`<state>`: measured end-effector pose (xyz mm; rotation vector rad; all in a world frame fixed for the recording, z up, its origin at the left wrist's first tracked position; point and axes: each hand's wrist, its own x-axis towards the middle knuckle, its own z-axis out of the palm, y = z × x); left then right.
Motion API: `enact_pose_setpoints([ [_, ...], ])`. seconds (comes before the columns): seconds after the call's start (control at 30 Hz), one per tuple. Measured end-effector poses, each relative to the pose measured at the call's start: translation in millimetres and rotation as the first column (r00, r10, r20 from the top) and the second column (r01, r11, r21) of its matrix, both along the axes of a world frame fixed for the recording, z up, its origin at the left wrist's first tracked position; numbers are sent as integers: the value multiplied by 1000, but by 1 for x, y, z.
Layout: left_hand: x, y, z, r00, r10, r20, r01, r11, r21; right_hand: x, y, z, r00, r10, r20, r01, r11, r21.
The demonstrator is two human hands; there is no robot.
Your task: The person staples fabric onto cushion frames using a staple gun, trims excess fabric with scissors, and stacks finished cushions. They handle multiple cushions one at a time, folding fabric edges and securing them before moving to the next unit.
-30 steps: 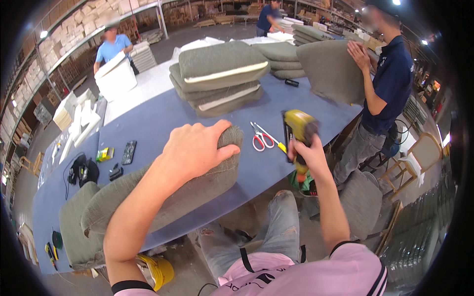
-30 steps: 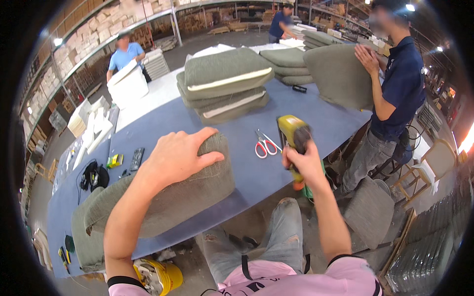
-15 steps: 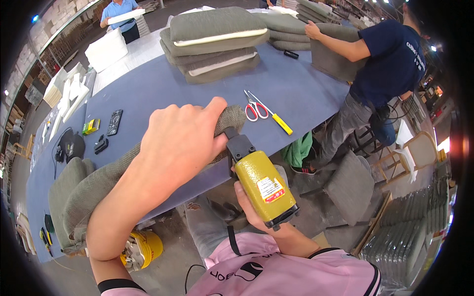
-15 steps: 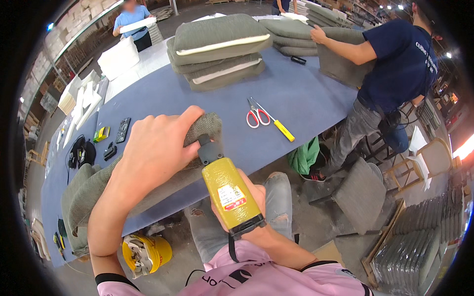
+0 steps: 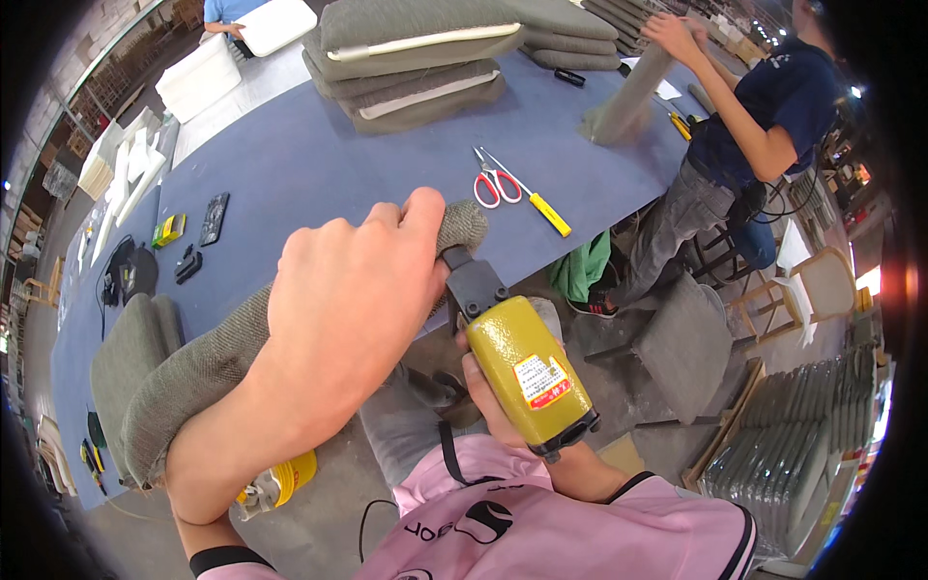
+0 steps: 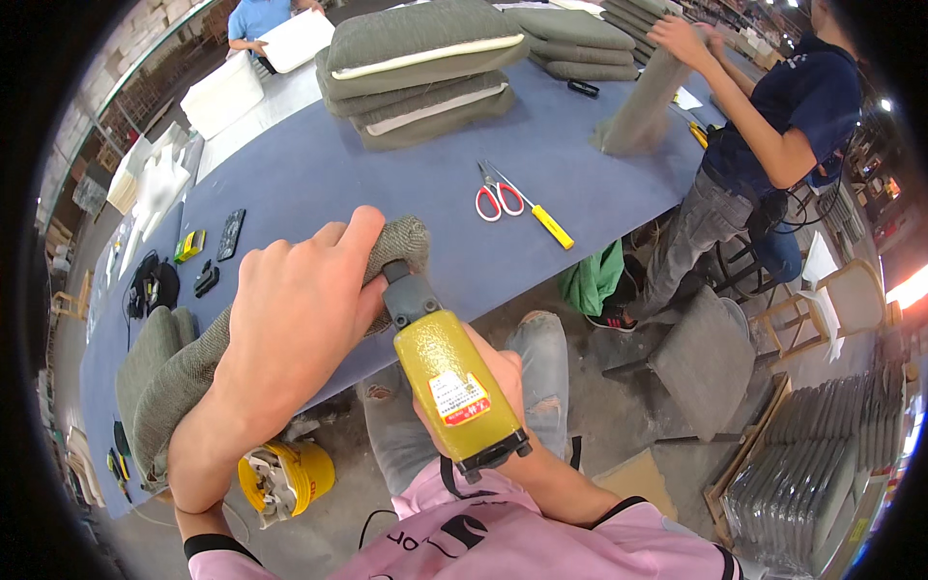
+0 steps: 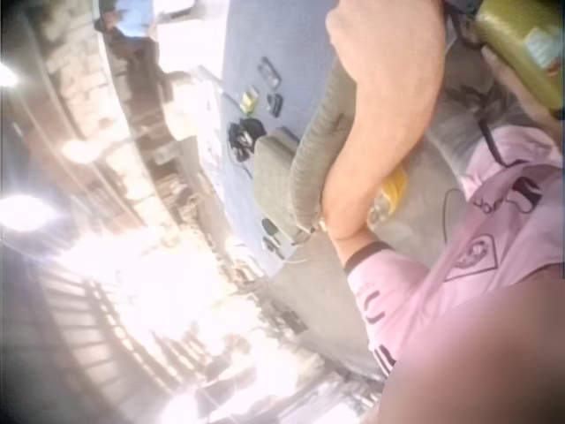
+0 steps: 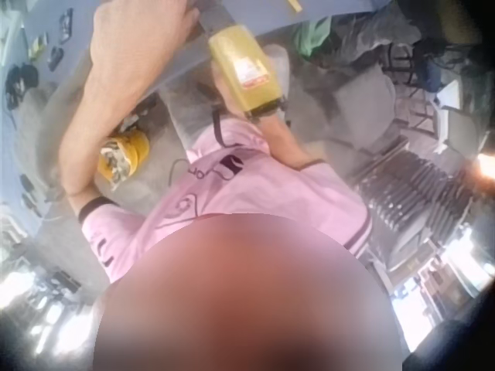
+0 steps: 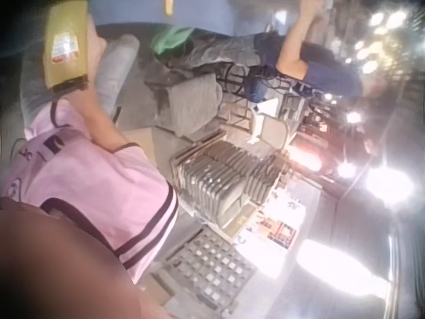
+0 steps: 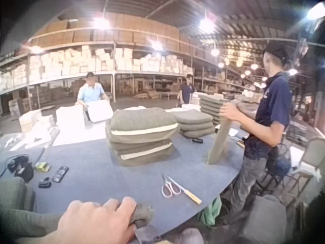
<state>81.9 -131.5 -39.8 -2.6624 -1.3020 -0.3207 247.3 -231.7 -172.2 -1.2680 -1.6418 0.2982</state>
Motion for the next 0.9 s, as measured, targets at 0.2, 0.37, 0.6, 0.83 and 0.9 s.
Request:
enact_pose_setpoints([
  [0.2,22,-10,1,999,38,3,-38,999,-10,19,0,-34,913,120,-390,-213,955,-204],
  [0.37,17,18,8,997,-37,-68,38,999,11,49,26,-31,914,137,-383,-128,991,48],
  [0.6,14,5,52,941,-127,-314,-62,848,-526,147,65,6,977,109,-186,-115,993,-22],
  [0.83,109,1,-80,658,-715,234,582,286,-761,323,231,-108,834,-321,449,512,755,-411],
  [0.9,108,-6,-85,728,-604,324,583,295,-757,333,244,-115,819,-77,569,441,719,-538],
])
